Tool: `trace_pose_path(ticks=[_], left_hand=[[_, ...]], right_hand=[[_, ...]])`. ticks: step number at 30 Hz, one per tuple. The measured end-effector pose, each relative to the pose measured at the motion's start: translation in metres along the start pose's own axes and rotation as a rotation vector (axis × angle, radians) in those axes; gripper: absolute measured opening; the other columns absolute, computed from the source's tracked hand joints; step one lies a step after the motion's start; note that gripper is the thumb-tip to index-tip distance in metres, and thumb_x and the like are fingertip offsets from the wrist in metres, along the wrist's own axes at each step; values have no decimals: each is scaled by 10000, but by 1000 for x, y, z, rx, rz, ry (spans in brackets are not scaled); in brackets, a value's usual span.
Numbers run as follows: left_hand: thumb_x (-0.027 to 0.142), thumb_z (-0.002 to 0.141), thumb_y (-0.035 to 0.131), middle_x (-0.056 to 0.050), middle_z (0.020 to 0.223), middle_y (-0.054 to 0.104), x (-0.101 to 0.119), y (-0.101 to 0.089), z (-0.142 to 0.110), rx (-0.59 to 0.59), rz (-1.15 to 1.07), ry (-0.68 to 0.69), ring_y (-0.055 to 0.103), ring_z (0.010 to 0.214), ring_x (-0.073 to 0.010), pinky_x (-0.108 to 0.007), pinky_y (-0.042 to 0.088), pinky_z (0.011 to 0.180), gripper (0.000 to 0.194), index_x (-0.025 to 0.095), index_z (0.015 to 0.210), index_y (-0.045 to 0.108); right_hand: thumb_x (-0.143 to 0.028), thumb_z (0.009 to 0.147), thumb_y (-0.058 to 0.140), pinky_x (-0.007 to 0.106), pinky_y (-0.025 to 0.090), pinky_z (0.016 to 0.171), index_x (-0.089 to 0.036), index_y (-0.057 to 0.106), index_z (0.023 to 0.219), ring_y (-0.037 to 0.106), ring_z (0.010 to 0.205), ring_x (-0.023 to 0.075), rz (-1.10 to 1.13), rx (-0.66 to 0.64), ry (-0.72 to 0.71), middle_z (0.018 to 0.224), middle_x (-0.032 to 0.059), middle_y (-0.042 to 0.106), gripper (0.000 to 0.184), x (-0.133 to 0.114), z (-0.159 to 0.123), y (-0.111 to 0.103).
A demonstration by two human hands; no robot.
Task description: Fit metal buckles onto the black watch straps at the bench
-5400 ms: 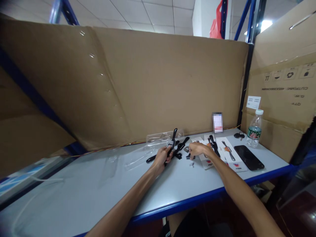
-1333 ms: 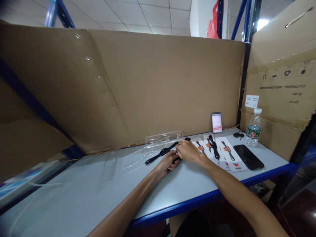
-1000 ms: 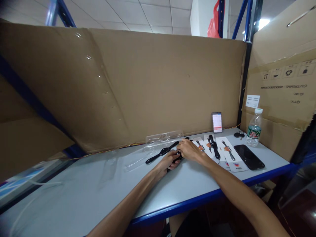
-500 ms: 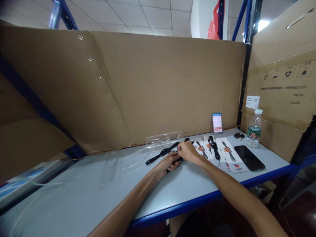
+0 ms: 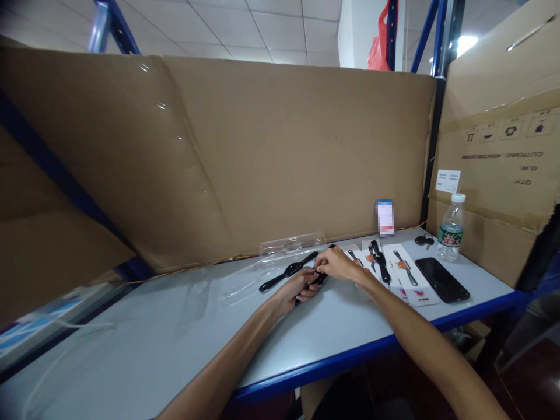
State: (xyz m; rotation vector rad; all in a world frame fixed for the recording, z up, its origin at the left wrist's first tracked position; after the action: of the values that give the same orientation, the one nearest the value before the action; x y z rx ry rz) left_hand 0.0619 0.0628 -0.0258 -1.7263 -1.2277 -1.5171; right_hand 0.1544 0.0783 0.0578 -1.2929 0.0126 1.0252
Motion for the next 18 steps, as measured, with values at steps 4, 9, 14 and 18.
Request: trace_pose_path(ticks=[4,9,14,18], left_hand=[[267,782,624,94,553,391,-1,1,0,-8,-4,-6,234,357,-14,-169,37,405,226,207,873,426],[257,764,619,94,548,397,0,3,-1,-10,12,-9,239,359,-18,-169,45,400,228,209,875,426],[257,768,609,95,537,405,-1,4,-1,-15,37,-25,236,351,-19,-172,47,395,209,205,877,439],[270,772,620,95,536,415,-2,4,-2,-6,55,-23,239,353,-20,-172,47,394,225,207,892,441]], right_hand=[[-96,763,720,225,430,714,-182,791,923,648,757,143,-48,43,-19,828,22,754,195,1,1,-6],[-125,763,762,266,426,825,-183,787,810,637,898,183,-176,44,-114,900,49,751,78,-7,1,-7],[-139,805,718,239,409,704,-176,778,801,627,776,162,-227,79,-95,792,45,731,70,-9,-1,-4],[-64,799,648,229,402,677,-176,784,872,633,711,146,-193,94,-15,763,29,741,191,-5,-1,0]])
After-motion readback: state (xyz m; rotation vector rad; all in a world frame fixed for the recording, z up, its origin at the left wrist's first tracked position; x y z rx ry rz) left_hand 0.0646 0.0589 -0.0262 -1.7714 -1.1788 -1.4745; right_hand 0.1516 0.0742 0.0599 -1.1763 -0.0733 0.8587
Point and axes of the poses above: each hand's wrist, its own z-axis towards the middle knuckle, its own y-axis out of the palm, x = y × z, the point moved 8 cm from there along z, towards the middle knuckle
